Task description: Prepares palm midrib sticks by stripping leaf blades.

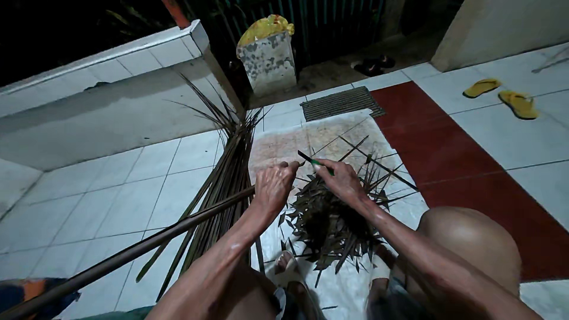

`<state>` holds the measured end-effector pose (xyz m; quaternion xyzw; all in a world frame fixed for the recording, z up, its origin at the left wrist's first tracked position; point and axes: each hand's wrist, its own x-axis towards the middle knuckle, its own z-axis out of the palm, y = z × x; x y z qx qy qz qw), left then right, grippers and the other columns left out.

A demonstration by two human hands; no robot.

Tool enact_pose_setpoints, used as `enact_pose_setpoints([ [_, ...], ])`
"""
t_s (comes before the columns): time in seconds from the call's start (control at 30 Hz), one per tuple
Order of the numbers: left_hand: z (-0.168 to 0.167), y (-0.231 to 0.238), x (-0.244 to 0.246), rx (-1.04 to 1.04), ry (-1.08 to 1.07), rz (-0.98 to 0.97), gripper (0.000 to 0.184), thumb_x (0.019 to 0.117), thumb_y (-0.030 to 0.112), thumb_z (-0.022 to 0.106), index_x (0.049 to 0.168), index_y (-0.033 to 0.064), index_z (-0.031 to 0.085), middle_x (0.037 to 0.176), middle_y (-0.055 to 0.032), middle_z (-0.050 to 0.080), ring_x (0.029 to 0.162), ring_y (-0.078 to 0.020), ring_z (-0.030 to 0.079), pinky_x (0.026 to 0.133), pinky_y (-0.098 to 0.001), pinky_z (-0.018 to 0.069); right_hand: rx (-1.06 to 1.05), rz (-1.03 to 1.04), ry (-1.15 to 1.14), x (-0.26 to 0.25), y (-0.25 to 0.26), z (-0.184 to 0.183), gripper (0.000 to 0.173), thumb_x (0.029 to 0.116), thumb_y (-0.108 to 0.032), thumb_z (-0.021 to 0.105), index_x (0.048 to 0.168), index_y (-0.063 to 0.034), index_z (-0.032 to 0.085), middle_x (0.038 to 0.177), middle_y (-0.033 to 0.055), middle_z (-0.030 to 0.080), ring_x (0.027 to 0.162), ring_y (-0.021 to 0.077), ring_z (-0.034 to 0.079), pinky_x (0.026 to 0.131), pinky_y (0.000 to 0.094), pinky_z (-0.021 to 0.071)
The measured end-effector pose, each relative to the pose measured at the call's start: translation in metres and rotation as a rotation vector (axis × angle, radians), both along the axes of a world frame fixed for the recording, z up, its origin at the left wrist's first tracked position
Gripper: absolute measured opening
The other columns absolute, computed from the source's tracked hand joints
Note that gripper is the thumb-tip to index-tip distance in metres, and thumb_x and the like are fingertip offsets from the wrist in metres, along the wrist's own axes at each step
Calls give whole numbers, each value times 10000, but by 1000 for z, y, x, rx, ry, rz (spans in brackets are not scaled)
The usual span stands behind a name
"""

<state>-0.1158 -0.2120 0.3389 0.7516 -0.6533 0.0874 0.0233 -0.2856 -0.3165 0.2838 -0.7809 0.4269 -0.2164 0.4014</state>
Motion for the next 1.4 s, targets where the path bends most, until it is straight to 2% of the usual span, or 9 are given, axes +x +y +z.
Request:
enact_pose_setpoints([
  [0.2,0,1,-2,-31,-11,-24,179,1034,235,586,1109,217,748,780,-65,672,639,-279,666,527,-458,502,7,-81,-4,-3,-12,-2,356,1074,-410,518,1304,-221,712,908,110,717,780,285,665,716,535,532],
  [0.37,3,4,1,11,30,34,224,1056,302,548,1140,266,752,826,-65,705,712,-289,696,579,-484,518,57,-271,-22,-11,-40,-21,367,1080,-379,511,1310,-165,700,1053,176,724,932,383,684,808,634,520],
  [0.53,9,3,22,69,421,123,262,1057,351,564,1226,279,751,908,-40,758,807,-234,716,752,-521,561,-57,-158,-168,-14,-23,-14,354,1080,-378,512,1313,-176,688,847,113,683,684,272,626,649,519,526],
  [0.73,6,-1,36,81,715,71,271,1058,376,578,1202,235,760,728,22,698,578,-109,621,610,-360,557,-50,54,-199,-4,-7,-18,331,1059,-395,555,1329,-266,696,978,51,739,826,196,690,775,489,564],
  [1.0,7,2,39,95,882,40,269,1066,334,578,1202,187,759,697,10,681,507,-89,572,506,-276,503,-108,-16,-197,0,-15,-22,355,1065,-433,526,1334,-274,695,931,60,731,775,213,672,731,490,550],
  [1.13,9,5,41,113,976,19,274,1067,311,581,1213,159,758,694,-5,683,487,-85,563,466,-245,481,-49,-121,-227,-2,-34,-27,363,1072,-414,518,1331,-230,695,817,78,678,652,229,607,637,483,520],
  [1.23,8,7,41,92,884,40,279,1063,334,588,1207,168,761,692,10,682,509,-82,583,498,-266,511,-5,-193,-249,-5,-43,-27,363,1078,-393,516,1335,-197,683,857,111,684,682,263,620,660,516,523],
  [1.3,7,8,43,68,676,80,275,1054,369,587,1204,221,764,746,25,707,607,-106,641,624,-355,571,-27,-171,-270,-5,-36,-22,364,1081,-389,515,1335,-186,679,846,114,675,661,259,605,632,500,516],
  [1.4,11,7,35,93,406,162,262,1046,373,583,1242,317,747,911,-10,762,818,-200,717,788,-511,565,-59,-40,-220,-2,-23,-14,360,1076,-390,519,1328,-200,693,894,95,713,722,241,655,684,500,549],
])
